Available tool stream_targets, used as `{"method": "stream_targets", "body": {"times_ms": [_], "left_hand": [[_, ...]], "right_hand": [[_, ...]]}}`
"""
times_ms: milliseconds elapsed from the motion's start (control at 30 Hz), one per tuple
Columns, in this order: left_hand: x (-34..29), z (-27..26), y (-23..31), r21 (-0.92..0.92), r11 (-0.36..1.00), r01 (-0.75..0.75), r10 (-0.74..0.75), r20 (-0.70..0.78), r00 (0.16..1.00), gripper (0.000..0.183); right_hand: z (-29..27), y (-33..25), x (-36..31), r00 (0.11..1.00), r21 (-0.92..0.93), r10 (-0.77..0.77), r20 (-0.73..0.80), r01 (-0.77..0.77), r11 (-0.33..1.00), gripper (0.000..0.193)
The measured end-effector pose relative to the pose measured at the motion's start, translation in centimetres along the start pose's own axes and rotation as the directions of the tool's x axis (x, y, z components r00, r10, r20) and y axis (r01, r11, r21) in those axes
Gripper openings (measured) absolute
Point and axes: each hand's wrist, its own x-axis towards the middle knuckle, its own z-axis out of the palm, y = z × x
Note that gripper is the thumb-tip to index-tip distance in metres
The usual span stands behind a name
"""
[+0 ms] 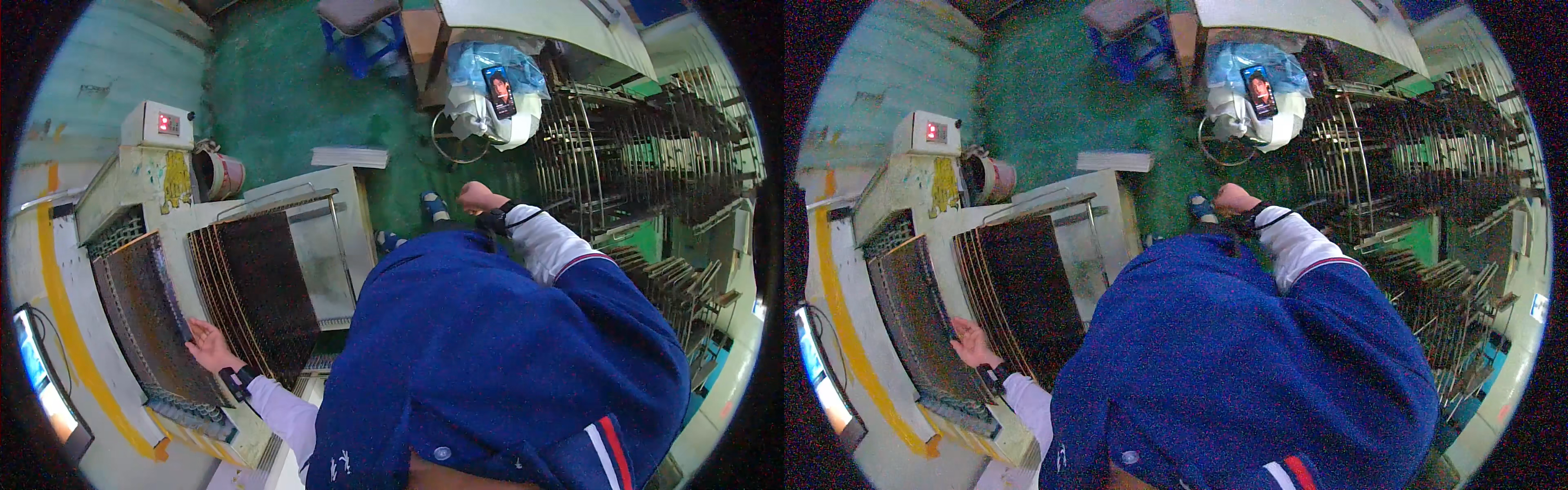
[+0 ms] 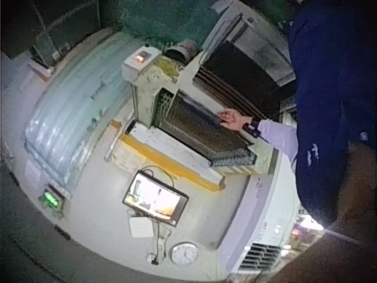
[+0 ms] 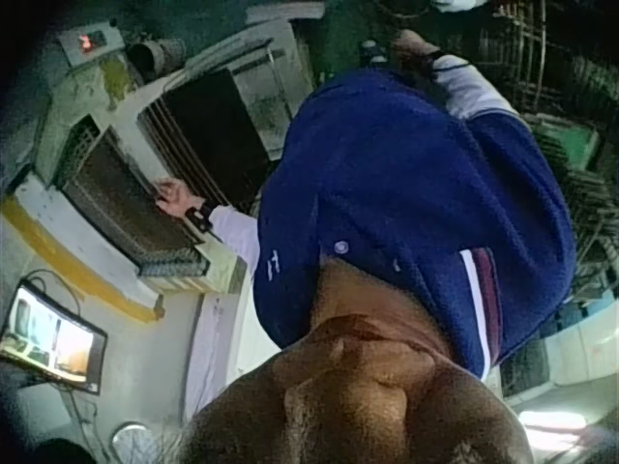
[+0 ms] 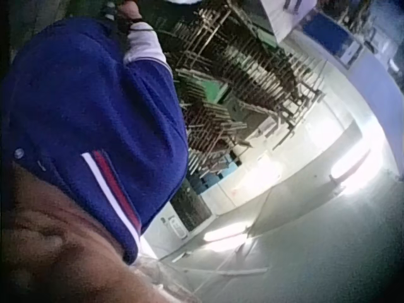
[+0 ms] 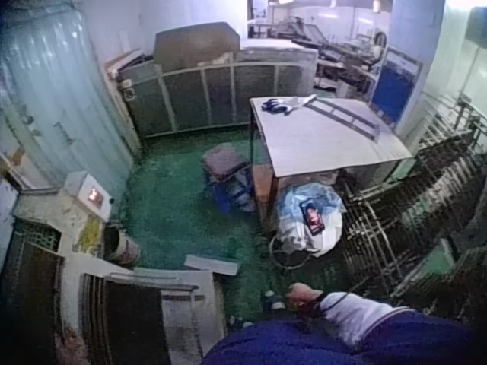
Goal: The recorder removes metal trays containing small components from an industrial machine and organizes them onto a mobile storage rack.
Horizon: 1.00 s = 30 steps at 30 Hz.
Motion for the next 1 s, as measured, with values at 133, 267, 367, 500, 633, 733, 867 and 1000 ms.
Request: {"method": "stream_targets", "body": {"times_ms": [133, 267, 367, 500, 633, 733, 867, 1000], "left_hand": [[-0.9, 0.1, -0.5, 0.098, 0.995, -0.019, 0.017, 0.024, 1.0, 0.052], [-2.6, -0.2, -2.2, 0.2, 0.979, 0.045, -0.089, 0.216, 0.972, 0.044], [-4.5, 2.8, -5.6, 0.579, 0.816, 0.006, 0.005, -0.018, 1.0, 0.038], [-8.5, 2.7, -7.5, 0.921, 0.387, -0.047, 0.12, 0.0, 0.993, 0.029], [-9.5, 2.6, -8.9, 0.965, -0.047, -0.257, 0.268, 0.26, 0.928, 0.02], [-9.8, 2.9, -9.4, 0.905, -0.365, -0.218, 0.25, 0.321, 0.913, 0.022], [-7.8, 0.8, -10.0, 0.862, -0.353, -0.364, 0.14, 0.434, 0.89, 0.028], [-8.9, 0.1, -10.0, 0.724, -0.661, -0.195, 0.126, 0.364, 0.923, 0.031]], "right_hand": [[1.1, 3.3, 1.7, 1.0, 0.079, -0.008, -0.024, 0.01, 0.997, 0.02], [1.1, 1.6, 1.3, 0.975, 0.323, 0.206, 0.077, -0.22, 0.921, 0.013], [1.5, 6.6, 3.3, 0.985, 0.285, 0.12, 0.122, -0.151, 0.947, 0.009], [0.5, -1.4, 0.7, 0.936, 0.338, 0.33, 0.122, -0.352, 0.873, 0.01], [-0.1, -0.9, 1.5, 0.949, 0.306, 0.286, 0.135, -0.314, 0.899, 0.011], [-0.4, -0.9, 1.9, 0.939, 0.369, 0.301, 0.165, -0.342, 0.864, 0.011], [1.3, 7.6, 6.9, 0.961, 0.408, 0.147, 0.232, -0.234, 0.883, 0.011], [1.1, 6.5, 5.4, 0.985, 0.304, -0.123, 0.119, 0.081, 0.949, 0.013]]}}
